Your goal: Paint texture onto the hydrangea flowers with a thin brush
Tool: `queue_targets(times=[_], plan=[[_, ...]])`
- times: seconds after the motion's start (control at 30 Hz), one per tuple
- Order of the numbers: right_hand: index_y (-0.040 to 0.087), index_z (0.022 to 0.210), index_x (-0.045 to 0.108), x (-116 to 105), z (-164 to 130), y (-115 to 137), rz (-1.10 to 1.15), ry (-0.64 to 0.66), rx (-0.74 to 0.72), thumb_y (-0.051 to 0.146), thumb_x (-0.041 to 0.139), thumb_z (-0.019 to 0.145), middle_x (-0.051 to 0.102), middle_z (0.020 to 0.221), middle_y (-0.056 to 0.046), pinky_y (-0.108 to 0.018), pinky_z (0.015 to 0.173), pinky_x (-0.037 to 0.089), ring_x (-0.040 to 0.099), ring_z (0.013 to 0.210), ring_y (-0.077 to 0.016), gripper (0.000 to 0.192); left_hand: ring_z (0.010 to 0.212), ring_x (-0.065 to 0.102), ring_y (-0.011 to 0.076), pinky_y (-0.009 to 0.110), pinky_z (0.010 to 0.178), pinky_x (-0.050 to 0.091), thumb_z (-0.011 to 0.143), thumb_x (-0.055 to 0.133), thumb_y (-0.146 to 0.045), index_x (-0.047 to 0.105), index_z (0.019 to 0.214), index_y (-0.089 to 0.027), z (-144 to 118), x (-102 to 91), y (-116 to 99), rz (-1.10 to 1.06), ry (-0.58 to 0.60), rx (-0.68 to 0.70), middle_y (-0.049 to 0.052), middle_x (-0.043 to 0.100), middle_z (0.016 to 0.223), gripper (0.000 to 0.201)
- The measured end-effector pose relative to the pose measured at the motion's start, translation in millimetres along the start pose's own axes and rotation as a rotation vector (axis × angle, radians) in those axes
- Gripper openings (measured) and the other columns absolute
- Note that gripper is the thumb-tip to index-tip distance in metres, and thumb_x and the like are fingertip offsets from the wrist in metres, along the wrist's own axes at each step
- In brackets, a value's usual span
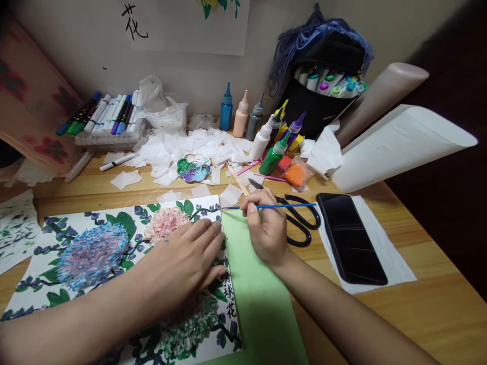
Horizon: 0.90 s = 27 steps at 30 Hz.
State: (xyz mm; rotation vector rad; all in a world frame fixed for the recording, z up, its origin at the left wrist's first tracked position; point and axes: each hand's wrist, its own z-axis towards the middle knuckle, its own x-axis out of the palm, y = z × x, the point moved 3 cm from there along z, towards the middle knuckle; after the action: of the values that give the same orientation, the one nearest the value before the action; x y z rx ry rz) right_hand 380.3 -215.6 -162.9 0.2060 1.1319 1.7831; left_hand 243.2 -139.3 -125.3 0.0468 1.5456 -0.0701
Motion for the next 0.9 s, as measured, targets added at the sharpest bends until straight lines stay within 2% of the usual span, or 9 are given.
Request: queue_targets(times=[0.1,0.2,0.33,0.63,0.9], plan=[[0.020,0.074,0.053,0,0,1,0.018,-0.030,0.000,0.022,0.041,0.089,0.050,0.070,-0.001,-0.032,0.064,0.037,0.047,0.066,-0.0148,0.019,0.088,0.057,0.0224,0.032,0.070,0.043,0.092,0.039,-0.042,0.063,0.099,-0.009,-1,-0.2,-2,0.018,-0.024,0.001,0.013,0.065,0.103,0.041],[0.020,0.070,0.052,0,1,1,0.127,-0.072,-0.009,0.021,0.043,0.086,0.047,0.064,0.001,-0.031,0.060,0.036,0.046,0.062,-0.0147,0.018,0.089,0.057,0.0225,0.032,0.069,0.042,0.092,0.038,-0.041,0.063,0.100,-0.009,-4,-0.4,-6,0.031,-0.057,0.010,0.013,0.066,0.105,0.041],[0.021,0.069,0.050,1,0,-2,0.273,-0.102,0.069,0.020,0.044,0.083,0.045,0.061,0.002,-0.029,0.052,0.033,0.043,0.054,-0.0128,0.015,0.092,0.057,0.0223,0.033,0.072,0.042,0.093,0.036,-0.039,0.062,0.102,-0.010,-8,0.7,-11,0.014,-0.076,0.019,0.013,0.065,0.109,0.040],[0.019,0.071,0.050,3,-2,1,0.141,0.033,0.054,0.022,0.041,0.089,0.048,0.067,0.001,-0.029,0.058,0.036,0.046,0.061,-0.0129,0.021,0.091,0.057,0.0226,0.033,0.070,0.042,0.093,0.037,-0.040,0.062,0.102,-0.009,-7,4.8,-11,0.005,-0.058,0.022,0.015,0.064,0.112,0.041],[0.020,0.070,0.050,3,-2,0,0.099,0.032,0.033,0.023,0.040,0.089,0.047,0.067,0.000,-0.031,0.060,0.036,0.046,0.061,-0.0140,0.021,0.091,0.057,0.0224,0.033,0.071,0.043,0.093,0.037,-0.040,0.062,0.103,-0.010,-6,4.3,-10,-0.002,-0.034,0.015,0.014,0.064,0.111,0.041]])
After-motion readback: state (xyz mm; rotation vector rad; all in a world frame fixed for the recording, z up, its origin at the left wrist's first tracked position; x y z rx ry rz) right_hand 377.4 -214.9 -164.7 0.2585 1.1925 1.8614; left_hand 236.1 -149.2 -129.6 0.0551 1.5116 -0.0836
